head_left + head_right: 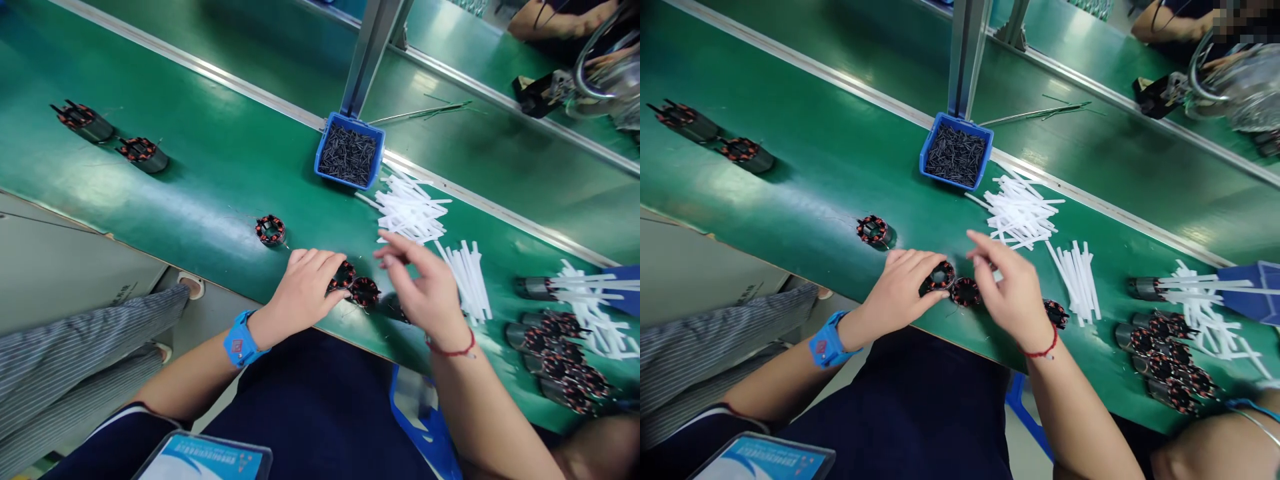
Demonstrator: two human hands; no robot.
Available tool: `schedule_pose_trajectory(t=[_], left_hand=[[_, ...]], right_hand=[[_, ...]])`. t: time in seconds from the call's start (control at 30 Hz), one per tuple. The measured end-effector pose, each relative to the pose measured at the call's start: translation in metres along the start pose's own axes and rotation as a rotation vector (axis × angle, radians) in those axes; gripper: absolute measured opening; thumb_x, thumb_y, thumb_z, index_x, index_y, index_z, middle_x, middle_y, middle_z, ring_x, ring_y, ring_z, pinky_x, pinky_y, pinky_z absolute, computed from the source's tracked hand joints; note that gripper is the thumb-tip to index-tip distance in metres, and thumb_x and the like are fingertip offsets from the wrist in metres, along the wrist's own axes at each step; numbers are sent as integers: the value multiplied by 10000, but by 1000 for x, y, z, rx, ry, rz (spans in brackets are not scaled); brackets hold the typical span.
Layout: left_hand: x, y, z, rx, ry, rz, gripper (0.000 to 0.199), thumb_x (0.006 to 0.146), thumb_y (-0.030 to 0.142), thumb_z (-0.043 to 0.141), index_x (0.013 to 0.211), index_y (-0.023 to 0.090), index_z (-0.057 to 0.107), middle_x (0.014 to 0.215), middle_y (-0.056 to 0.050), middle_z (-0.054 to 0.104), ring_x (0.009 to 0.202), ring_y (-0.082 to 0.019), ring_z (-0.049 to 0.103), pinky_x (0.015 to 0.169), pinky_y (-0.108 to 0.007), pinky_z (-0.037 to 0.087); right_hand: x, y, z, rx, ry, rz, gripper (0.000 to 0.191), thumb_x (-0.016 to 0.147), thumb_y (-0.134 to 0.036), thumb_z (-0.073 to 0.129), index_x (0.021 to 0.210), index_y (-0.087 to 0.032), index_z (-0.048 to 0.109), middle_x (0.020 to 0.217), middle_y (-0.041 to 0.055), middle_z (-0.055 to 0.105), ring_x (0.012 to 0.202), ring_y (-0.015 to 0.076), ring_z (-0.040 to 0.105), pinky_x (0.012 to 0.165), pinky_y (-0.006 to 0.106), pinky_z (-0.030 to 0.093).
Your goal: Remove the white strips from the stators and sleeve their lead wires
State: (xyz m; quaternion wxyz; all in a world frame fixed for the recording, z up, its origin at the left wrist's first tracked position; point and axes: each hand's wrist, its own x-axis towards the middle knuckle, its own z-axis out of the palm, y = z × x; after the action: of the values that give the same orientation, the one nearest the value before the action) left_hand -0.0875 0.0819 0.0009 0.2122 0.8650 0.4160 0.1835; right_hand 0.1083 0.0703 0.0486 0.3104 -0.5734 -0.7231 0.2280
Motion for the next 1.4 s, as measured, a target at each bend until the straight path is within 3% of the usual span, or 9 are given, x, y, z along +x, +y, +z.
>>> schedule_pose_trajectory(t=[0.23, 0.33, 0.47, 0.6, 0.8, 1.0, 1.17, 1.3, 1.4], left_hand=[[-6, -1, 0, -65, 4, 71, 577, 853, 370, 578, 1338, 127, 381, 1317, -141, 505, 1178, -267, 465, 972, -418, 356], [-19, -18, -23, -56, 175, 36, 483, 868, 338, 552, 1300, 162, 428, 1342, -132, 485, 1235, -256, 441, 1018, -421, 341], [-36, -54, -50, 64, 408, -180, 258, 867, 260, 531, 1114, 193, 560, 1201, -102, 573, 1134, -256, 516, 960, -437, 389], [-40, -76, -52, 155, 406, -236, 221, 855, 260, 538, 1056, 186, 594, 1158, -107, 579, 1082, -265, 525, 919, -454, 416], [-26, -80, -36, 303, 276, -9, 216, 865, 181, 516, 1024, 236, 651, 1280, -94, 524, 1231, -296, 404, 940, -477, 388], [-1, -82, -32, 295, 235, -24, 211, 883, 229, 506, 868, 237, 716, 1007, -88, 609, 953, -256, 459, 765, -410, 414], [17, -71, -28, 264, 255, -122, 195, 867, 309, 542, 915, 227, 713, 965, -93, 564, 903, -253, 432, 730, -388, 389], [21, -69, -21, 147, 317, -148, 159, 867, 239, 533, 879, 206, 688, 1115, -70, 567, 1034, -250, 453, 816, -387, 367], [22, -69, -17, 65, 325, -206, 143, 869, 213, 527, 860, 208, 670, 1023, -38, 607, 955, -206, 506, 815, -376, 346]], right_hand=[[131, 11, 12, -476, 13, -138, 304, 840, -146, 470, 1102, -146, 625, 1053, 127, 636, 1010, 285, 568, 879, 465, 429], [180, 30, 33, -635, -13, -151, 252, 826, -123, 469, 1002, -101, 649, 1056, 177, 618, 1050, 341, 531, 873, 520, 385], [209, 49, 52, -703, -61, -74, 222, 793, -89, 476, 902, -95, 669, 949, 178, 649, 910, 297, 583, 807, 465, 396], [212, 55, 52, -660, 30, -56, 211, 795, -136, 490, 848, -131, 694, 894, 147, 667, 828, 254, 581, 763, 420, 393], [193, 38, 41, -579, 78, -76, 258, 866, -227, 478, 912, -152, 720, 940, 124, 685, 861, 264, 599, 792, 413, 400], [130, 2, 55, -457, -189, -213, 198, 858, -214, 510, 902, -208, 703, 918, 53, 695, 837, 214, 619, 723, 322, 436], [98, -6, 70, -485, -380, -153, 156, 833, -198, 527, 809, -205, 681, 840, 50, 671, 752, 196, 609, 636, 301, 417], [97, -1, 75, -123, -384, -37, 112, 814, -183, 537, 803, -195, 648, 807, 25, 670, 749, 167, 605, 693, 296, 441], [98, 3, 78, 366, -379, 236, 34, 778, -195, 577, 762, -179, 602, 725, 6, 658, 694, 143, 628, 667, 281, 487]])
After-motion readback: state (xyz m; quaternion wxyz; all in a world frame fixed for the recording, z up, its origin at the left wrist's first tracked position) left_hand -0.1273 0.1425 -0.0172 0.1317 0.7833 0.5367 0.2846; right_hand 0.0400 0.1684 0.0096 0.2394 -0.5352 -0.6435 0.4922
